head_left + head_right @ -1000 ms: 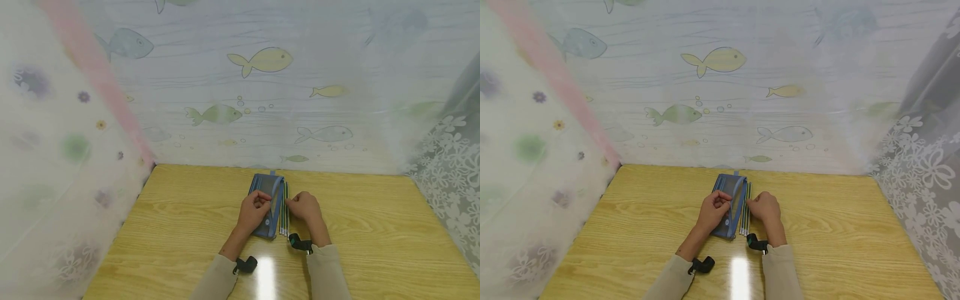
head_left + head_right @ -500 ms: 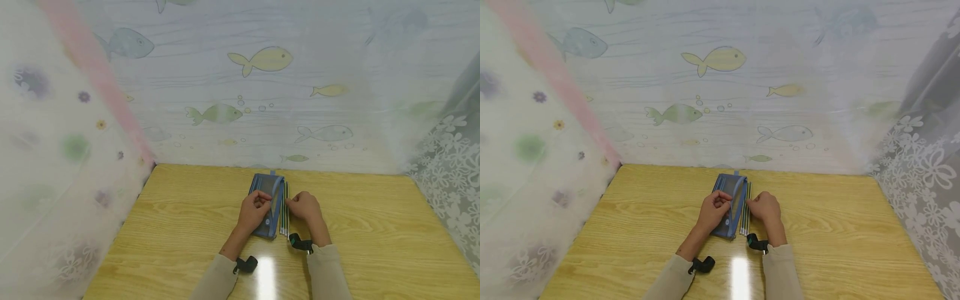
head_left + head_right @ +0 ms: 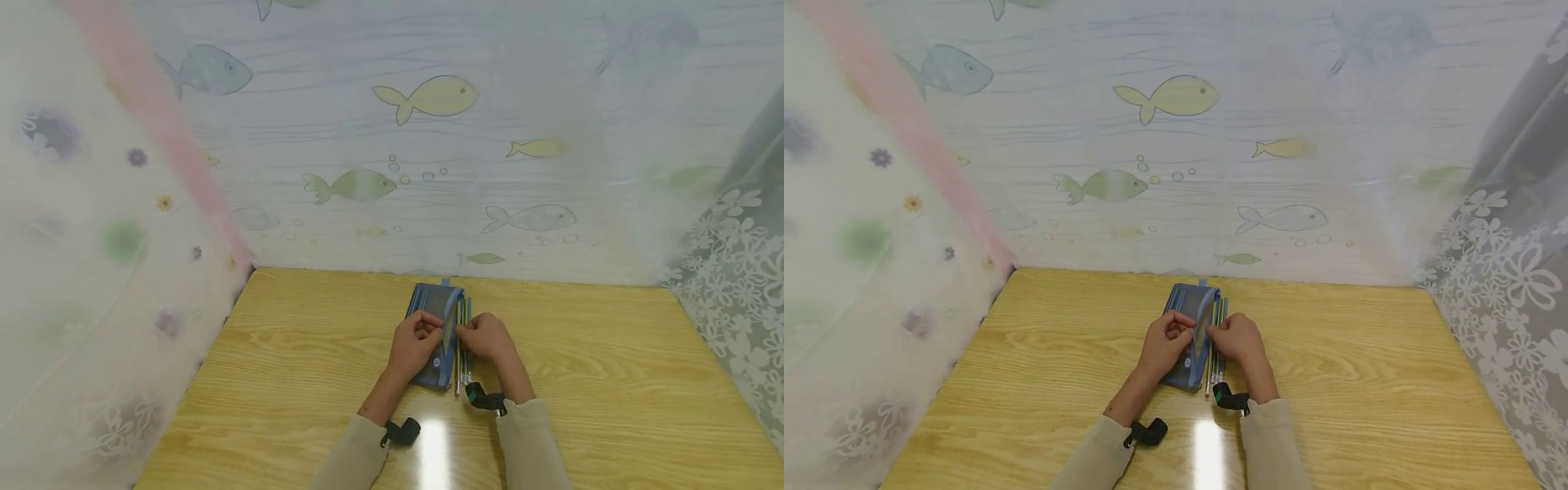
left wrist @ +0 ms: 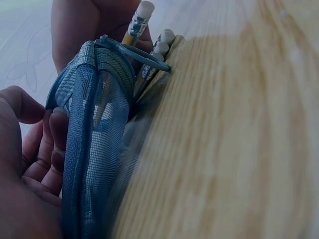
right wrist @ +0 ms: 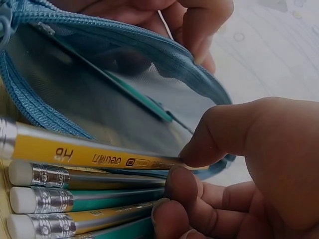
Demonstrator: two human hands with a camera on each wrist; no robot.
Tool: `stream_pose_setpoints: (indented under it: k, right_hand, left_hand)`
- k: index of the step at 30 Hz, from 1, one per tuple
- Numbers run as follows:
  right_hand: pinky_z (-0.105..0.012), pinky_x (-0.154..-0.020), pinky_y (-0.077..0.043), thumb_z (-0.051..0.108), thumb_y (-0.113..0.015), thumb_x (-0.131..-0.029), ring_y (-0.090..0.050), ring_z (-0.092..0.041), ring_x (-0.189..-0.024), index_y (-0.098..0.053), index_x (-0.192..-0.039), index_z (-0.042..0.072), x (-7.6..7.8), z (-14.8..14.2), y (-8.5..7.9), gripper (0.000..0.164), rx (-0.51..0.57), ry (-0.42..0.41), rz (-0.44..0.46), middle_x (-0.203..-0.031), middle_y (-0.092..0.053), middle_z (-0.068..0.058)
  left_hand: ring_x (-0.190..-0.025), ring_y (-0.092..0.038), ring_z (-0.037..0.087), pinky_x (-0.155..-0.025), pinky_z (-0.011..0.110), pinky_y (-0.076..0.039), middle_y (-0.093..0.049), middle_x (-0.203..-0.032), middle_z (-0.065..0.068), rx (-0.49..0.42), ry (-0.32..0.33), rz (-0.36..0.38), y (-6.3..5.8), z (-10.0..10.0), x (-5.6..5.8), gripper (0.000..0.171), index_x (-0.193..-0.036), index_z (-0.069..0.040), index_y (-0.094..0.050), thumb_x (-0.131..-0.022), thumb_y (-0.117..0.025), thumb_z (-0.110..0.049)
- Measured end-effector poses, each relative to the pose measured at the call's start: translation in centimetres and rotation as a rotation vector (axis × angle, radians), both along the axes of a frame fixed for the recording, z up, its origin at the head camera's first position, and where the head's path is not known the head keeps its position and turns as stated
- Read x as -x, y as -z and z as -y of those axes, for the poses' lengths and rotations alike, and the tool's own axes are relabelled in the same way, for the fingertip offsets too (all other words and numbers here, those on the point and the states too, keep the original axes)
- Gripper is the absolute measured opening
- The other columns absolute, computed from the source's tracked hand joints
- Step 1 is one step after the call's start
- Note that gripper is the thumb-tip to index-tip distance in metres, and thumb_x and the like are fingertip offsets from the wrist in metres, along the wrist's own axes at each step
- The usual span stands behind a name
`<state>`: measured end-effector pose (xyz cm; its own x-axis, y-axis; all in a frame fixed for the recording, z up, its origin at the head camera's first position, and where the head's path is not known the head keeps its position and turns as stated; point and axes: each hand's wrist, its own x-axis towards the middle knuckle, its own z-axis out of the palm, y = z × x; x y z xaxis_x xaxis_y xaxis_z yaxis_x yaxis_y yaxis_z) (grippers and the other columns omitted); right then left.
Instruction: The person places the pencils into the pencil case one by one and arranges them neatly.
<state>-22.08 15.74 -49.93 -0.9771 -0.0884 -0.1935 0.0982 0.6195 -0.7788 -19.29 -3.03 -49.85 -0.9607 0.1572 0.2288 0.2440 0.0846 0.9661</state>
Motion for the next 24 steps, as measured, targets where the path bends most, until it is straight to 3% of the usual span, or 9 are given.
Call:
stream_pose_setpoints:
  k: [9,15,24]
  right_hand:
    - [-0.029,-0.051,-0.04,0.026,-0.061,-0.1,-0.054,-0.016,-0.049,-0.049,-0.055,0.018,-0.09,0.2,-0.2,0.047,0.018,0.017,0.0,-0.052,-0.055,0.002]
    - [-0.027,-0.048,-0.035,0.027,-0.062,-0.099,-0.045,-0.013,-0.045,-0.05,-0.055,0.017,0.02,0.49,-0.16,0.047,0.022,0.038,-0.019,-0.049,-0.051,0.005]
    - [-0.026,-0.047,-0.024,0.024,-0.062,-0.094,-0.027,-0.01,-0.045,-0.041,-0.053,0.018,0.14,0.74,-0.09,0.047,0.058,0.103,-0.087,-0.048,-0.031,0.009]
  left_hand:
    - [-0.061,-0.06,0.01,-0.058,0.02,-0.051,-0.068,-0.089,0.025,-0.004,0.005,0.019,0.03,0.02,0.03,0.015,-0.108,0.011,-0.069,-0.096,-0.06,0.008]
    - [-0.061,-0.06,0.009,-0.058,0.02,-0.051,-0.068,-0.088,0.024,0.002,-0.007,0.02,-0.06,0.02,-0.09,0.015,-0.107,0.01,-0.069,-0.096,-0.061,0.008]
    - [-0.061,-0.06,0.009,-0.059,0.02,-0.051,-0.068,-0.089,0.025,0.0,0.001,0.014,-0.11,0.04,-0.03,0.015,-0.108,0.01,-0.069,-0.096,-0.06,0.008]
